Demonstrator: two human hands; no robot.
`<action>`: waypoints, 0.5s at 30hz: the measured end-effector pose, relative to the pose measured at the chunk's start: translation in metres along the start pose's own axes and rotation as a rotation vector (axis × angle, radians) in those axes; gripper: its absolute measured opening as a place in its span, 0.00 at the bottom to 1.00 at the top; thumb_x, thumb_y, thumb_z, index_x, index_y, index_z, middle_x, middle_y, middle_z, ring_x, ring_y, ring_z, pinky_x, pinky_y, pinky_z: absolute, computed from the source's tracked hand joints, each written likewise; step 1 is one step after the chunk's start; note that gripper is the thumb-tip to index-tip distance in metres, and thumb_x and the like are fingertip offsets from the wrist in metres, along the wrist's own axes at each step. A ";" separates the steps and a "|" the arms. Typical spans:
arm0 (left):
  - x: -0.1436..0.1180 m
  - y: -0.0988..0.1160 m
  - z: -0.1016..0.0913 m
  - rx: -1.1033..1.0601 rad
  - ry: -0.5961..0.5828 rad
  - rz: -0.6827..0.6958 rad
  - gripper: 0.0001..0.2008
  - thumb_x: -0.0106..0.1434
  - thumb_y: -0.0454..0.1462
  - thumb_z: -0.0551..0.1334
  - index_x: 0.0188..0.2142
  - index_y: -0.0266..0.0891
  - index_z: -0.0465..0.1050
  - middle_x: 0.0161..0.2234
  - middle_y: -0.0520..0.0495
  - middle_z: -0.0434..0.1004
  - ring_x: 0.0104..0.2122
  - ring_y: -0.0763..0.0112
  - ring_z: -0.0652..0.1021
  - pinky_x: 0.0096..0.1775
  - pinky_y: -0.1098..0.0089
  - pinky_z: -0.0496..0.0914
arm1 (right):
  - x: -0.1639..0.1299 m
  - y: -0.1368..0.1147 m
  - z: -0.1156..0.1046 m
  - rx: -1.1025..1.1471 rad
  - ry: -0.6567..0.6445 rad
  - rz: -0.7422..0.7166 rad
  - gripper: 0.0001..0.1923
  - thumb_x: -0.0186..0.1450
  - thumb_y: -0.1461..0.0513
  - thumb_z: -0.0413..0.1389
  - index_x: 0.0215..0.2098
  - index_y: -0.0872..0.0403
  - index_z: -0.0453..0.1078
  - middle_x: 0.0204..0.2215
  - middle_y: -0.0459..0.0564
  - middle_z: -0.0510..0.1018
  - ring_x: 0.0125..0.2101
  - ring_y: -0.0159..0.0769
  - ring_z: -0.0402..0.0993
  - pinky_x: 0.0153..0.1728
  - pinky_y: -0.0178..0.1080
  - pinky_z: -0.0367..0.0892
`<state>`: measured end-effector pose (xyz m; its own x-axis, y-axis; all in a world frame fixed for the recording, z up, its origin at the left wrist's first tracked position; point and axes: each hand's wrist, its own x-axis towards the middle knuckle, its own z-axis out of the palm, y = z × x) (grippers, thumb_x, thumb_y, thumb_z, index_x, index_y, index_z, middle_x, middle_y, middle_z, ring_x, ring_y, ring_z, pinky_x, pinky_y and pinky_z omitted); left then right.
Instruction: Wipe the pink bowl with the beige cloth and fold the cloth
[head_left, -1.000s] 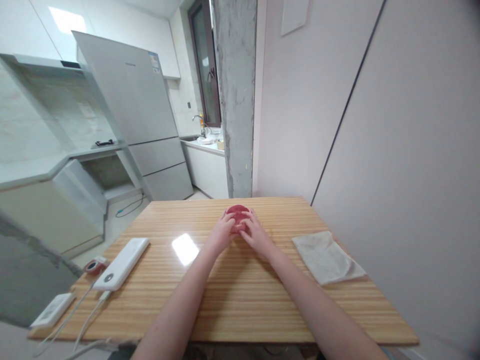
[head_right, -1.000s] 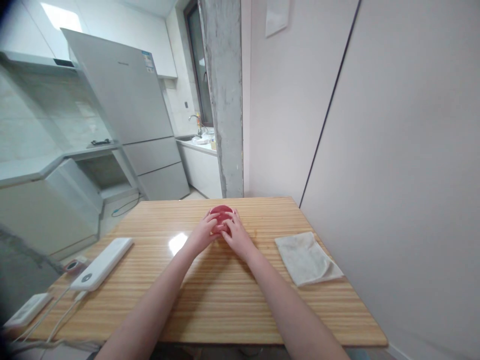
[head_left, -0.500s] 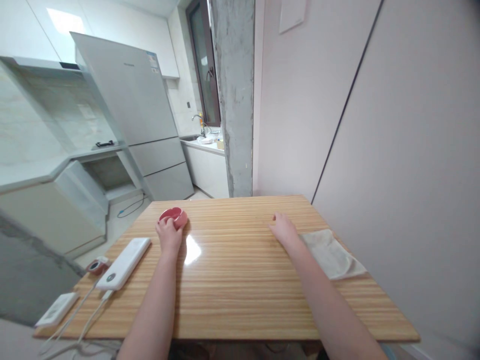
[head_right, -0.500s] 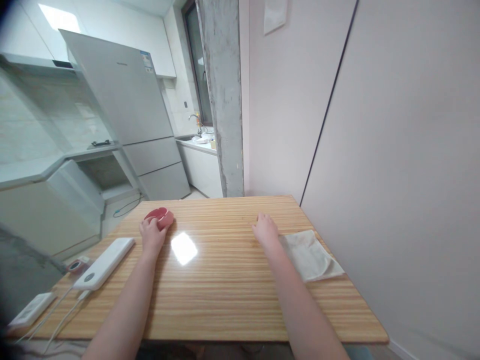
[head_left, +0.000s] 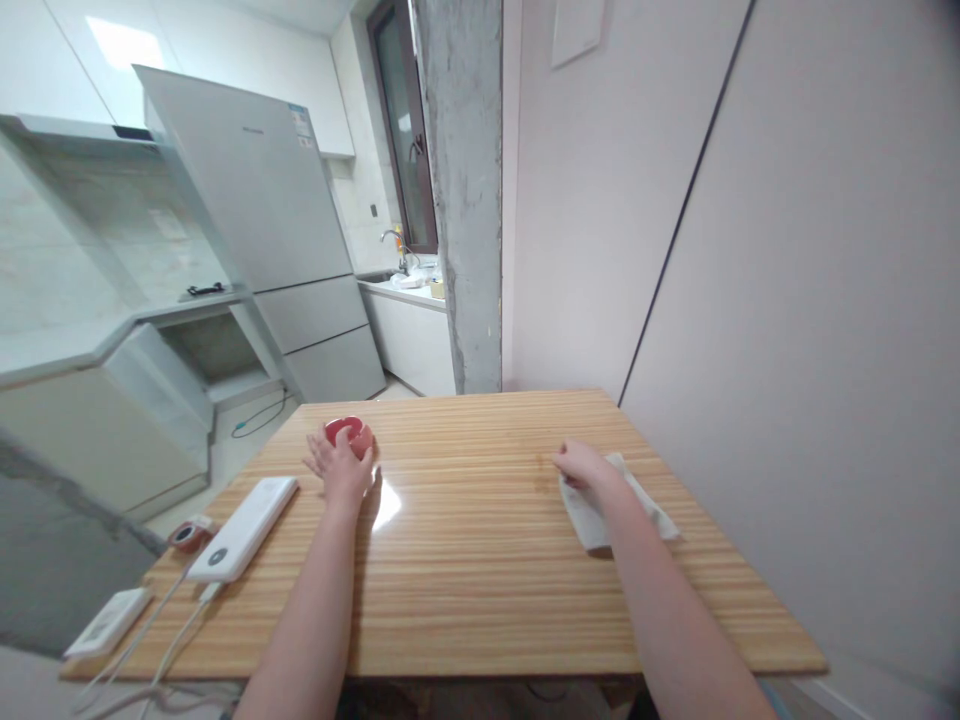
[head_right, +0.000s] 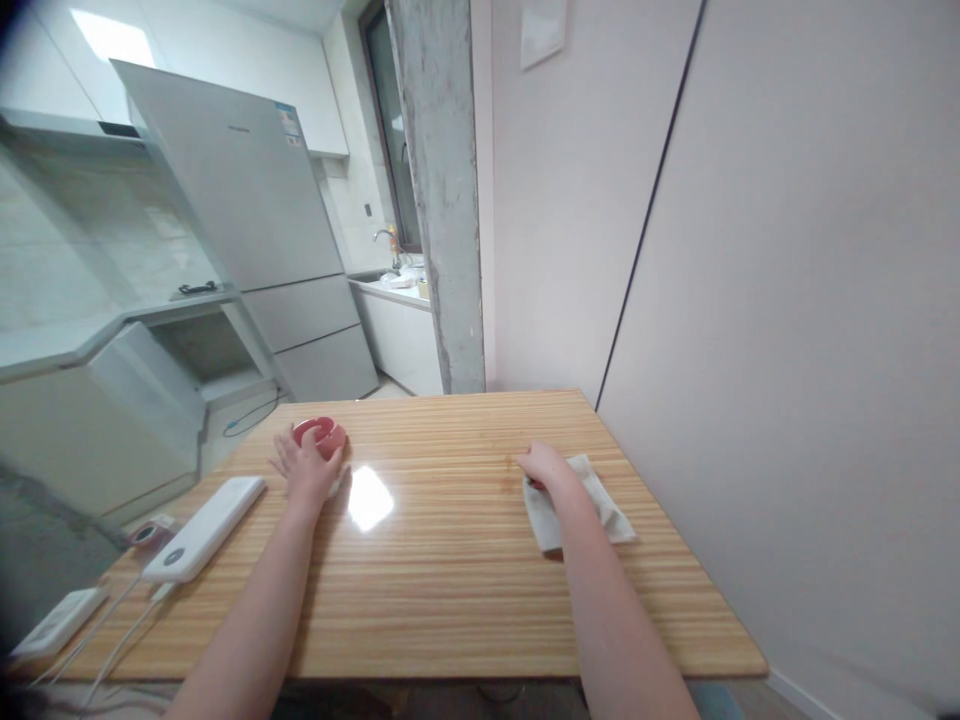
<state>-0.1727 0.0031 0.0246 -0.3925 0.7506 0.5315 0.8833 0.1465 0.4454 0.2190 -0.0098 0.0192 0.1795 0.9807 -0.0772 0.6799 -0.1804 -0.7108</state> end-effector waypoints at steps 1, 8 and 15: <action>-0.005 0.011 0.000 -0.103 -0.013 0.055 0.21 0.60 0.42 0.57 0.51 0.37 0.64 0.62 0.34 0.53 0.63 0.47 0.52 0.59 0.45 0.52 | -0.003 -0.010 0.012 0.090 -0.055 0.024 0.06 0.52 0.69 0.54 0.19 0.54 0.65 0.09 0.44 0.66 0.15 0.35 0.69 0.22 0.38 0.68; -0.073 0.085 0.007 -0.648 -0.787 0.141 0.35 0.58 0.41 0.60 0.62 0.40 0.49 0.51 0.38 0.71 0.47 0.64 0.76 0.48 0.64 0.69 | -0.030 -0.063 0.066 1.171 -0.533 -0.090 0.12 0.62 0.59 0.55 0.44 0.49 0.64 0.34 0.48 0.79 0.36 0.35 0.78 0.39 0.40 0.72; -0.042 0.004 -0.040 -0.262 -0.616 0.052 0.37 0.52 0.31 0.54 0.63 0.35 0.50 0.52 0.38 0.71 0.47 0.62 0.76 0.49 0.62 0.69 | -0.009 -0.043 0.058 1.378 -0.294 0.185 0.05 0.65 0.63 0.50 0.33 0.52 0.68 0.24 0.44 0.76 0.24 0.27 0.73 0.26 0.29 0.66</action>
<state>-0.1630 -0.0542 0.0327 -0.0644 0.9944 0.0839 0.7755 -0.0030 0.6313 0.1469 -0.0069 0.0099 -0.0795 0.9619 -0.2614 -0.5930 -0.2565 -0.7633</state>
